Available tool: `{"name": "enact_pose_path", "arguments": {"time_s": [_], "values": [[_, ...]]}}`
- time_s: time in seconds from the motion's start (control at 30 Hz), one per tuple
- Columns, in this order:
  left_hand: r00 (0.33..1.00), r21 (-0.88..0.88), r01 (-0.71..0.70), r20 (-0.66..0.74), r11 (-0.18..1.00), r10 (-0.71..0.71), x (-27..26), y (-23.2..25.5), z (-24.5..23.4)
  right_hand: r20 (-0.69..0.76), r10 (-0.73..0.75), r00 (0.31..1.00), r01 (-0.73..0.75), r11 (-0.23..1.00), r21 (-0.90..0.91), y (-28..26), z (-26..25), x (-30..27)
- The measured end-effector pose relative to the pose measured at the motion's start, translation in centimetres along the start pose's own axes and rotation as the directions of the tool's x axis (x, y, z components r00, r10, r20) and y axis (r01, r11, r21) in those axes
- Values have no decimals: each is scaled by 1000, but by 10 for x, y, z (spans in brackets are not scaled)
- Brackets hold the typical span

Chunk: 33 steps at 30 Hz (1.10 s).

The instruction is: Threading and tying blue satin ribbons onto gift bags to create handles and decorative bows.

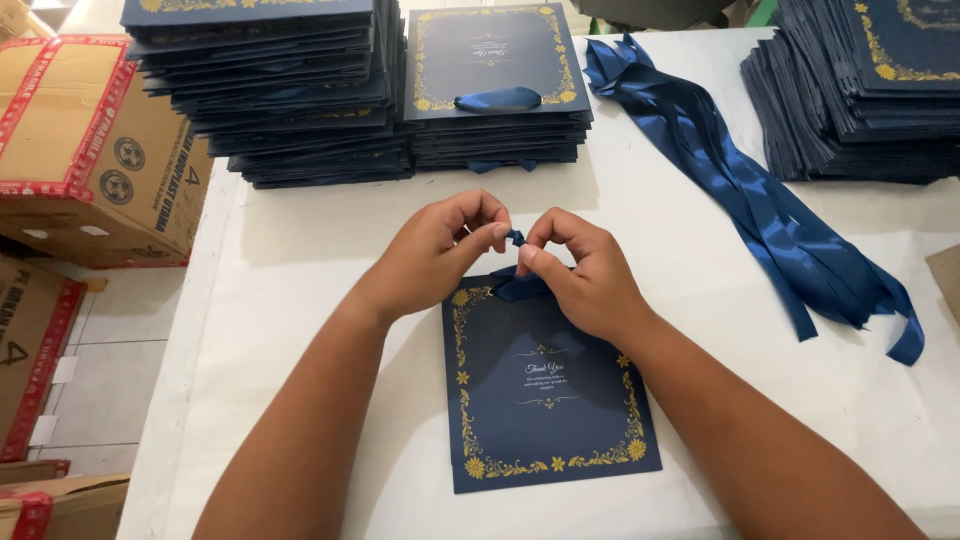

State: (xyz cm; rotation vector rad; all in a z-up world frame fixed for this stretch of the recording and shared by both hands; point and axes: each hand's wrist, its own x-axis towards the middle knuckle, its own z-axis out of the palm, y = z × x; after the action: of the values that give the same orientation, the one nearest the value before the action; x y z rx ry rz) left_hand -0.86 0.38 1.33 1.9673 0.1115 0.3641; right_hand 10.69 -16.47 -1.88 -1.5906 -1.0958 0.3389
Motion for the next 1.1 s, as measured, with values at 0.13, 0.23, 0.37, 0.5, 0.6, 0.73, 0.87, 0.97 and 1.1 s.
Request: {"name": "enact_pose_path", "arguments": {"time_s": [0.13, 0.23, 0.37, 0.5, 0.6, 0.73, 0.87, 0.97, 1.1], "values": [[993, -143, -100, -71, 985, 91, 6, -17, 13, -36, -8, 999, 9, 1000, 4, -3, 2, 2], [996, -310, -88, -36, 947, 81, 7, -25, 25, -184, -59, 981, 61, 998, 4, 5, 2, 4], [992, -57, -114, -68, 992, 110, 5, -14, 37, -243, -75, 967, 73, 997, -19, 7, -1, 5], [982, 106, -134, -120, 985, 146, 4, -21, 43, -227, -63, 972, 67, 998, 7, 12, -4, 5], [977, 135, -172, -102, 976, 186, 6, -21, 40, -227, -63, 972, 64, 998, -2, 2, -3, 4], [972, 179, -199, -91, 964, 218, 7, -23, 35, -229, -69, 971, 69, 998, -5, 10, -4, 4], [978, 195, -179, -69, 964, 196, 7, -19, 33, -220, -57, 974, 62, 998, 17, 10, -6, 5], [983, 210, -159, -57, 965, 174, 5, -17, 31, -193, -49, 980, 53, 999, 11, 10, -8, 7], [987, 207, -144, -39, 968, 155, 4, -35, 35, -157, -63, 986, 59, 998, -27, 11, -14, 6]]}}
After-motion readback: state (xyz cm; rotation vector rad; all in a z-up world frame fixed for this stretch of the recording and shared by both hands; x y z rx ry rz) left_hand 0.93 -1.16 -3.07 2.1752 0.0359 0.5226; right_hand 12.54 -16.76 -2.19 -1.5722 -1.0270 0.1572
